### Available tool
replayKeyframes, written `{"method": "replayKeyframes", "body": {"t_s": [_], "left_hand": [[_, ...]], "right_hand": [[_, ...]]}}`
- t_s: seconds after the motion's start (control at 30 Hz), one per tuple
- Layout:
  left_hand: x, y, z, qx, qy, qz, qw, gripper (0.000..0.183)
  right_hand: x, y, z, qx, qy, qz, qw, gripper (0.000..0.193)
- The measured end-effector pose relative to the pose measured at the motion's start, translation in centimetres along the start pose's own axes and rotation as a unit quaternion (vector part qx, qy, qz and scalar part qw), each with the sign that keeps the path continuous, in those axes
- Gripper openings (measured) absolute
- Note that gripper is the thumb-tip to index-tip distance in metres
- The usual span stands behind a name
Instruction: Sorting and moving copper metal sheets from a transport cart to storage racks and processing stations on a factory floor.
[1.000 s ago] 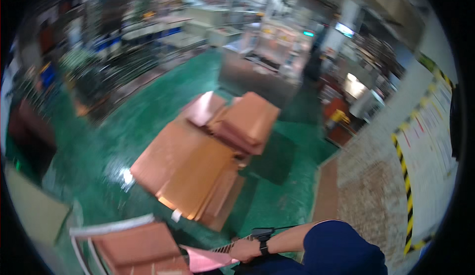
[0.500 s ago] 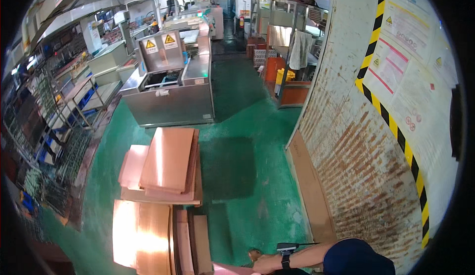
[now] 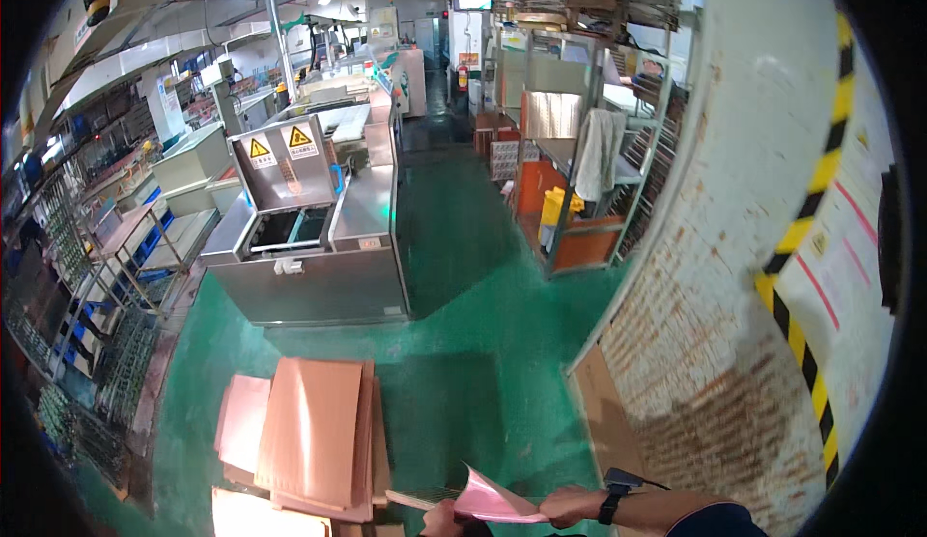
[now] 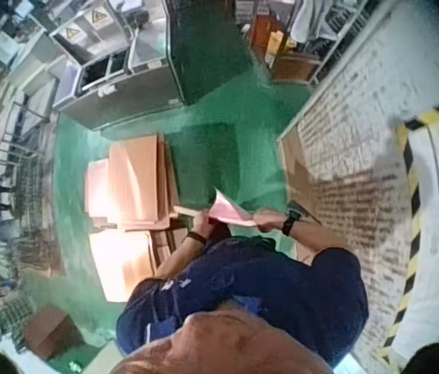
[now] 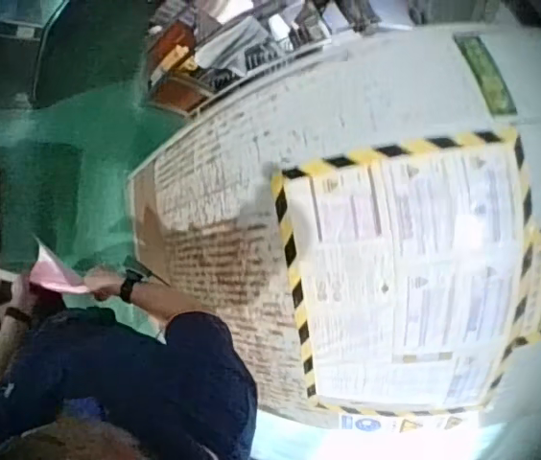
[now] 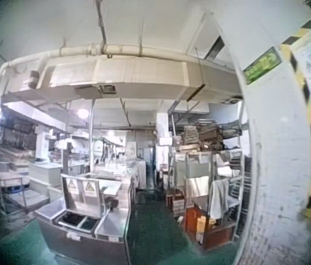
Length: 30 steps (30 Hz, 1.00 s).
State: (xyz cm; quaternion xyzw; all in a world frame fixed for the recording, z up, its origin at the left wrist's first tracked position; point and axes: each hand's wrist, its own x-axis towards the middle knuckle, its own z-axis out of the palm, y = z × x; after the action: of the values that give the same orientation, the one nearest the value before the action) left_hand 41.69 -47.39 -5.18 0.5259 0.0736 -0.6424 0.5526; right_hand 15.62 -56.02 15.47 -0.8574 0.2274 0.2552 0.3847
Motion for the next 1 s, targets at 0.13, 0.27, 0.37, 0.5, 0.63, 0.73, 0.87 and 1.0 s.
{"method": "replayKeyframes", "body": {"t_s": [0.13,0.27,0.37,0.5,0.63,0.73,0.87,1.0], "left_hand": [[7.1,5.5,11.7,0.083,-0.019,-0.036,0.996,0.014],[16.6,9.6,19.1,0.155,-0.042,-0.013,0.987,0.025],[26.2,11.6,23.6,0.727,-0.103,0.245,0.633,0.045],[33.1,16.4,33.4,0.678,-0.093,0.259,0.682,0.041],[37.3,22.0,43.9,0.675,-0.046,0.188,0.712,0.036],[46.3,22.3,45.7,0.532,-0.042,0.194,0.823,0.036],[55.8,25.6,52.7,0.518,-0.005,0.187,0.835,0.041],[68.7,25.6,51.8,0.254,0.037,0.239,0.936,0.041]], "right_hand": [[1.6,10.3,-3.1,0.674,0.095,0.11,0.724,0.026],[5.1,16.5,-16.0,0.009,-0.074,0.171,0.982,0.024],[7.3,24.1,-22.8,-0.006,-0.007,0.133,0.991,0.021],[9.0,31.7,-36.9,-0.018,-0.033,0.084,0.996,0.02],[12.7,44.2,-45.1,-0.045,-0.018,0.05,0.998,0.022],[14.8,46.9,-57.6,-0.101,-0.057,0.056,0.992,0.019],[20.2,55.4,-68.5,-0.16,-0.057,0.026,0.985,0.022],[28.9,59.3,-80.1,-0.229,-0.116,-0.012,0.966,0.023]]}}
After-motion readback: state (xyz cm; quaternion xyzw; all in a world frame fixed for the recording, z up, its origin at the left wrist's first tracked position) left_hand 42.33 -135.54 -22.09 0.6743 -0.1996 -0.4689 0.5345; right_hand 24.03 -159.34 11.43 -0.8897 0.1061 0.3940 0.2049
